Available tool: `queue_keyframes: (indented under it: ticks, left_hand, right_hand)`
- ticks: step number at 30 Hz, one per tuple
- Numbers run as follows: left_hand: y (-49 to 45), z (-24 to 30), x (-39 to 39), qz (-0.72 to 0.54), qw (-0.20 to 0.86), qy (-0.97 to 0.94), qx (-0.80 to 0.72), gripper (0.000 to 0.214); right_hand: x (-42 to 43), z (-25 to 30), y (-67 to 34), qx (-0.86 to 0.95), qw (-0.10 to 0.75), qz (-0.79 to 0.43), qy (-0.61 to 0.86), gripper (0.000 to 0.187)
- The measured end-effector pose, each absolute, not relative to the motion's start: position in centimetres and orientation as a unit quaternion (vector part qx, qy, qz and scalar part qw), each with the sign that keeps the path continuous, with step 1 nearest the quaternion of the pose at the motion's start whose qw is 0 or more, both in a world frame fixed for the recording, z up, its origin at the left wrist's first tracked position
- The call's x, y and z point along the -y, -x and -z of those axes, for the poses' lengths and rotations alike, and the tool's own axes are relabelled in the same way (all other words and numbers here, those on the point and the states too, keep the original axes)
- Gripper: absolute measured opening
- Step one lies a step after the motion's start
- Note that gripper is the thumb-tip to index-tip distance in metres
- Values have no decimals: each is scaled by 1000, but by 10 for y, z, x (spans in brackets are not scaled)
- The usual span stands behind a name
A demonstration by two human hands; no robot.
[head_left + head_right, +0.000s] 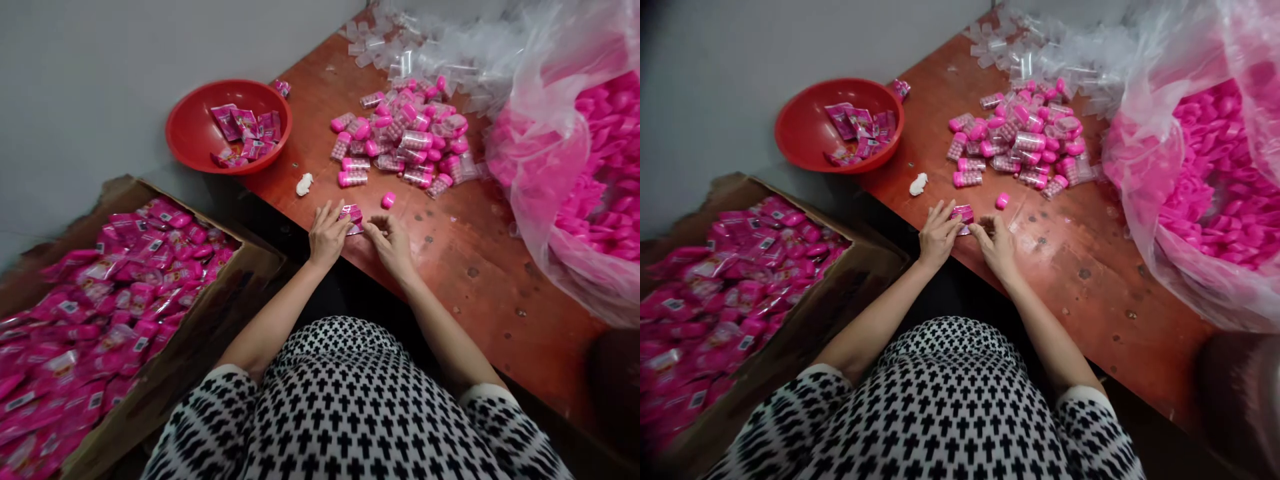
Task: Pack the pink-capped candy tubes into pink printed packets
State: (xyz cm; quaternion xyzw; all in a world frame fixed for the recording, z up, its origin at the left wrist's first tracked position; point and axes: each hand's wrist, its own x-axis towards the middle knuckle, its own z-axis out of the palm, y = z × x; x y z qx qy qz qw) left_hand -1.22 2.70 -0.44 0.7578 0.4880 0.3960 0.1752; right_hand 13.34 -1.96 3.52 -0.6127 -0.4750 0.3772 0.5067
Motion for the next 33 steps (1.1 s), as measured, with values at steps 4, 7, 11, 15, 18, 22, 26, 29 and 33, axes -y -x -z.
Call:
queue_keyframes:
  ticks: [4, 7, 11, 15, 18, 22, 26, 29, 33]
  left_hand:
    - [11, -12, -14, -437, 180, -763, -441, 24]
    - [13, -28, -5, -481, 306, -674, -470, 38]
    - [12, -40, 1, -458, 578, -465, -490, 44]
    - [7, -43, 3, -410, 679, -371, -483, 33]
    - [4, -41, 4, -400, 692, -336, -499, 33]
    - [2, -38, 8, -409, 700, -296, -505, 33]
    - [2, -41, 10, -420, 716, -243, -502, 35]
    - [5, -45, 9, -443, 721, -200, -495, 35]
    - [6, -48, 5, -480, 719, -145, -481, 31]
  right_hand:
    - [0, -32, -129, 421, 555, -450, 558, 38]
    - [-5, -37, -130, 373, 588, -501, 514, 38]
    - [-1, -42, -132, 374, 561, -541, 502, 42]
    - [3, -42, -142, 440, 501, -523, 531, 35]
    - [-7, -48, -176, 489, 458, -403, 624, 30]
    - [-38, -60, -241, 444, 309, -95, 836, 43]
    - [-67, -62, -277, 403, 181, -77, 894, 56]
    - [-75, -59, -284, 395, 181, -103, 895, 51]
    - [-60, -57, -283, 407, 270, -140, 861, 28]
